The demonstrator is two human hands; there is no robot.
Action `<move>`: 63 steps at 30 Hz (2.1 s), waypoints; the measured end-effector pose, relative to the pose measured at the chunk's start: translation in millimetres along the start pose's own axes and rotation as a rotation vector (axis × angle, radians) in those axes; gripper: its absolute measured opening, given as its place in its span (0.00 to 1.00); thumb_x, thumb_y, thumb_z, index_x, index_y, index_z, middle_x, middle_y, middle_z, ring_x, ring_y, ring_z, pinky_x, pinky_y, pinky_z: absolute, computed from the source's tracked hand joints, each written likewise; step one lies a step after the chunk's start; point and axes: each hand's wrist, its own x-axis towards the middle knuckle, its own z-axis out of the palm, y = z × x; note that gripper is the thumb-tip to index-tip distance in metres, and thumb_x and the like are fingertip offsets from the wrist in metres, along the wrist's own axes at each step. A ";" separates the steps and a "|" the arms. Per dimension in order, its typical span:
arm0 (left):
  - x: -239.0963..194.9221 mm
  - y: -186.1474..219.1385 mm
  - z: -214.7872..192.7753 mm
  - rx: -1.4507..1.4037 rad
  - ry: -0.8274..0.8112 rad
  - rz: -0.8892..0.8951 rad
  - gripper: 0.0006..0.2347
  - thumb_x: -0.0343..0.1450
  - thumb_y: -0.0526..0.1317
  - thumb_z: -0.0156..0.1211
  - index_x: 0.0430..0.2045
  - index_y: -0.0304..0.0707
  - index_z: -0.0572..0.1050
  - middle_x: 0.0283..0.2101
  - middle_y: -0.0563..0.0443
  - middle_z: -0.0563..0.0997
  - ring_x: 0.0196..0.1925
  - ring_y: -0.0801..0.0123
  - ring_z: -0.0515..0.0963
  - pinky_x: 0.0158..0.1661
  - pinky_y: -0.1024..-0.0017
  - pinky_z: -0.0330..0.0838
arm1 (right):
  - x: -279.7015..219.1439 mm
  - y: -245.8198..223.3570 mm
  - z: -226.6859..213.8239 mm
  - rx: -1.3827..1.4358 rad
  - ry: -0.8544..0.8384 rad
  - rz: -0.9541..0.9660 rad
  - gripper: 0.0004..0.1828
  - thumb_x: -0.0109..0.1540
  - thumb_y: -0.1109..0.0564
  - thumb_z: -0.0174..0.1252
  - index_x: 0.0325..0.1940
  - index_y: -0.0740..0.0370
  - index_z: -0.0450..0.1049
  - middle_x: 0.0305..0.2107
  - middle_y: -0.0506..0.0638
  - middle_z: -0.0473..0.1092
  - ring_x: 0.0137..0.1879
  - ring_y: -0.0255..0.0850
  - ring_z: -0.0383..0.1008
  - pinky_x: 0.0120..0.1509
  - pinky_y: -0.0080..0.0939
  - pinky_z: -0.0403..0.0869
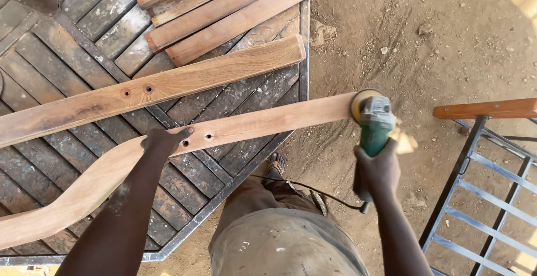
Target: Sanding a curved wooden plank using an angle grinder with a sanding disc
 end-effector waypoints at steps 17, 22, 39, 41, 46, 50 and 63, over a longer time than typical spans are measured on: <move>-37.5 8.7 -16.4 -0.404 0.024 -0.070 0.57 0.52 0.80 0.66 0.61 0.21 0.71 0.61 0.28 0.75 0.62 0.40 0.76 0.38 0.47 0.81 | -46.6 -24.2 26.2 -0.118 -0.205 -0.194 0.42 0.56 0.42 0.63 0.69 0.58 0.55 0.49 0.70 0.70 0.52 0.75 0.75 0.57 0.74 0.73; -7.6 4.3 -8.8 -0.262 0.054 -0.016 0.57 0.53 0.83 0.60 0.61 0.24 0.73 0.62 0.31 0.77 0.63 0.45 0.77 0.44 0.52 0.84 | -16.3 13.6 -18.1 -0.012 0.013 -0.077 0.41 0.57 0.42 0.66 0.66 0.60 0.57 0.45 0.72 0.72 0.52 0.74 0.75 0.55 0.75 0.72; -69.5 20.5 -32.8 -0.463 -0.036 -0.098 0.59 0.59 0.76 0.65 0.70 0.16 0.55 0.69 0.24 0.62 0.64 0.33 0.72 0.23 0.48 0.83 | -69.1 -30.5 19.8 -0.144 -0.265 -0.248 0.41 0.54 0.42 0.64 0.67 0.52 0.59 0.49 0.63 0.72 0.54 0.70 0.76 0.58 0.71 0.74; -61.6 20.6 -28.7 -0.472 -0.057 -0.101 0.59 0.59 0.75 0.66 0.71 0.19 0.52 0.70 0.24 0.61 0.65 0.34 0.71 0.27 0.47 0.83 | -51.5 -12.2 10.1 -0.098 -0.207 -0.165 0.41 0.54 0.43 0.64 0.68 0.53 0.58 0.49 0.66 0.73 0.54 0.71 0.76 0.59 0.72 0.73; -11.2 4.8 -4.7 -0.410 -0.061 -0.080 0.57 0.61 0.75 0.64 0.73 0.23 0.51 0.70 0.26 0.62 0.67 0.38 0.70 0.32 0.49 0.85 | -6.5 36.6 -11.2 -0.009 -0.003 -0.024 0.39 0.56 0.41 0.67 0.64 0.55 0.57 0.45 0.71 0.73 0.52 0.72 0.76 0.56 0.74 0.73; 31.3 -1.3 6.5 -0.405 -0.007 -0.041 0.55 0.61 0.75 0.63 0.71 0.22 0.57 0.68 0.24 0.65 0.66 0.37 0.70 0.30 0.48 0.85 | -12.2 25.5 -26.6 0.067 0.017 0.036 0.42 0.57 0.35 0.65 0.65 0.57 0.56 0.47 0.74 0.71 0.56 0.73 0.73 0.59 0.72 0.70; 41.4 -10.0 17.2 0.005 0.044 0.027 0.56 0.60 0.85 0.41 0.69 0.33 0.68 0.65 0.35 0.76 0.66 0.48 0.76 0.49 0.53 0.83 | -82.6 -95.2 49.6 -0.310 -0.418 -0.577 0.41 0.54 0.41 0.63 0.66 0.52 0.57 0.52 0.60 0.69 0.50 0.70 0.77 0.55 0.69 0.76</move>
